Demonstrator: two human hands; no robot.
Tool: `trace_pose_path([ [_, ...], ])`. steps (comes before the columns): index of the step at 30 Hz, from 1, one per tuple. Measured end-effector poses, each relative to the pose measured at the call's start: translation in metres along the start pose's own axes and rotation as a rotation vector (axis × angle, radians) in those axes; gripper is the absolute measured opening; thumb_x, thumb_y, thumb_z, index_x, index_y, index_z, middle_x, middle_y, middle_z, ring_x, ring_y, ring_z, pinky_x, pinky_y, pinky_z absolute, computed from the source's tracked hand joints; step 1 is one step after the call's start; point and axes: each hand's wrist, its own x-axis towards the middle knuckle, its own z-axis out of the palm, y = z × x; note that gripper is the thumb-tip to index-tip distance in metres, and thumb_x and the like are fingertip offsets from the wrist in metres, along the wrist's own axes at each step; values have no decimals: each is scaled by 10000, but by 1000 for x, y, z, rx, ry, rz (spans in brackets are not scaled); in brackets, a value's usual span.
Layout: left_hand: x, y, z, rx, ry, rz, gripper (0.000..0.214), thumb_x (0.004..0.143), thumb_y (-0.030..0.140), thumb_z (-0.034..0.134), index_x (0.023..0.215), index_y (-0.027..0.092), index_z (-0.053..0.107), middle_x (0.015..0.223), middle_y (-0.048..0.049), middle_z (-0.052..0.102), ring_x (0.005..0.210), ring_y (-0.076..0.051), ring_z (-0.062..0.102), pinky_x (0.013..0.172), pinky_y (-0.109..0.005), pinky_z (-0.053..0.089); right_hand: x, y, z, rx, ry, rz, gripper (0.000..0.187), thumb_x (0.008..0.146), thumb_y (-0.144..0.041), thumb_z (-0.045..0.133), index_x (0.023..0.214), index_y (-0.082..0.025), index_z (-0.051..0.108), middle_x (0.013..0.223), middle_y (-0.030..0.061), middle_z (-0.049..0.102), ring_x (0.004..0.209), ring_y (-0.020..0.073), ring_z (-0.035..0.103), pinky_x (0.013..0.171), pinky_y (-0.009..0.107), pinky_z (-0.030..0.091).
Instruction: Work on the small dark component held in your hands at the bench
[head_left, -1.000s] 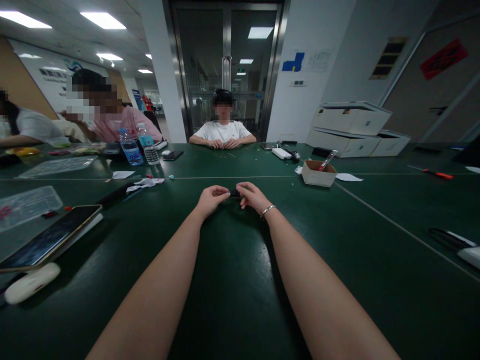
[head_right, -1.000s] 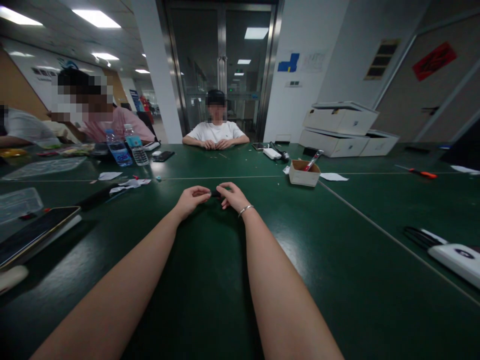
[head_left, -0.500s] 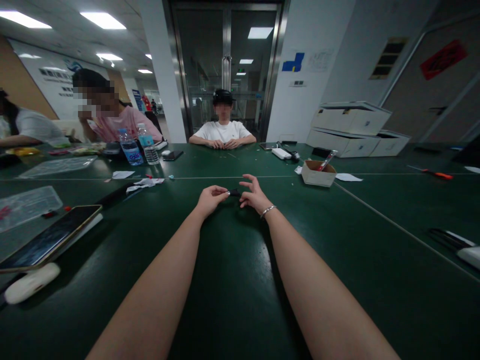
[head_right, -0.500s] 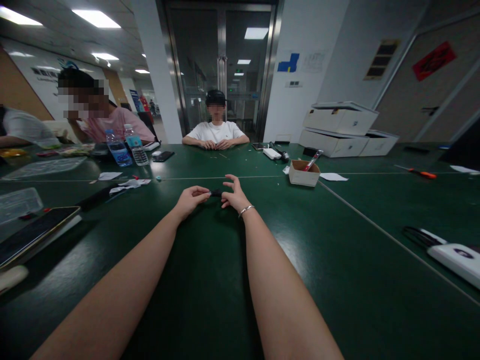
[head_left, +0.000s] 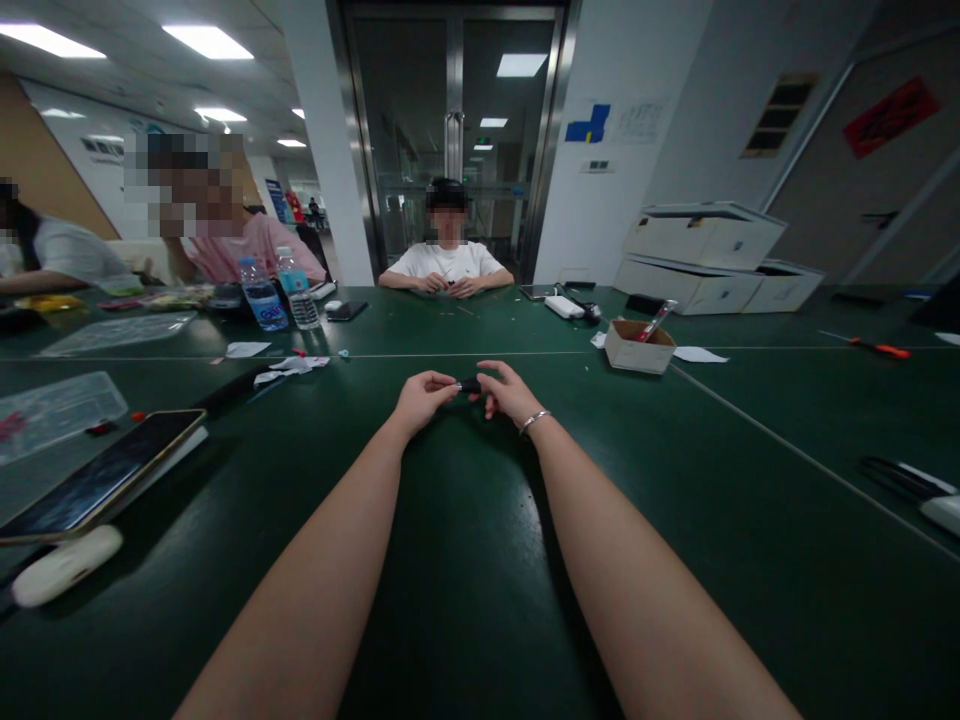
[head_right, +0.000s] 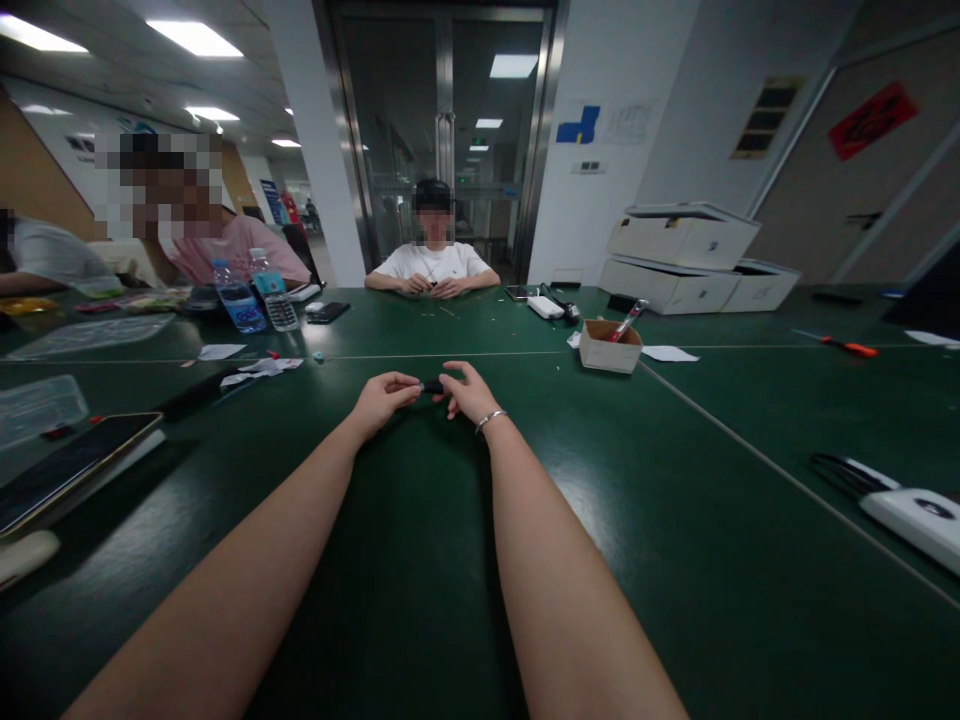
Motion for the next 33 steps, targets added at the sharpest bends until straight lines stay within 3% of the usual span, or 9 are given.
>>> trace_pose_path([
  [4,0,0,0,-6,4,-7,329,561,272,782,817,122,639,746,-49,670,715,-143,626,762,-331,498,-2,-2,0,36,-20,-53,394,726,-190,566,1107,-261,499,1118,48,577,428,21,527,409,203,516],
  [7,1,0,0,-6,10,-14,320,568,267,777,817,122,638,747,-48,671,712,-139,624,757,-323,496,-2,-2,0,4,-13,-18,323,761,-242,548,1082,-213,523,979,53,615,380,21,488,369,198,494],
  [12,3,-3,0,6,18,-9,326,568,280,775,820,124,638,747,-49,670,715,-143,625,747,-321,497,1,1,0,26,-31,-51,487,713,-152,588,1169,-274,470,1037,31,602,417,19,528,409,189,517],
  [15,3,-4,0,-3,15,-5,334,560,281,777,817,123,633,761,-49,671,732,-144,627,756,-318,495,3,3,0,3,-1,4,380,785,-265,562,1152,-215,473,882,38,630,376,29,500,370,186,496],
  [17,3,-4,0,1,14,-6,326,561,274,775,812,122,633,755,-47,669,721,-140,624,752,-315,493,3,3,0,-26,-17,-26,361,776,-237,566,1126,-212,484,901,43,639,363,23,481,346,173,475],
  [20,3,-4,0,-5,15,-10,313,569,266,771,810,120,634,745,-47,666,709,-134,622,753,-312,491,1,2,0,18,-24,-65,485,720,-146,571,1168,-287,450,1085,36,596,416,26,533,396,193,515],
  [25,3,-4,0,-20,19,-5,316,566,266,778,808,123,634,746,-51,670,720,-143,627,755,-325,494,-2,-1,0,8,-11,1,423,756,-232,558,1162,-243,438,943,39,626,374,27,493,366,192,493],
  [29,2,-2,0,-27,22,-12,306,569,256,775,802,119,631,728,-47,667,715,-141,628,758,-324,496,-1,-1,-1,42,-26,-70,631,670,-131,592,1227,-325,368,1098,26,591,421,23,536,417,200,523],
  [33,2,-2,0,-40,15,-14,303,571,257,773,801,119,631,731,-46,667,713,-138,628,766,-322,496,1,1,-1,20,-9,-4,443,768,-236,555,1190,-245,422,875,24,633,367,42,504,381,212,503],
])
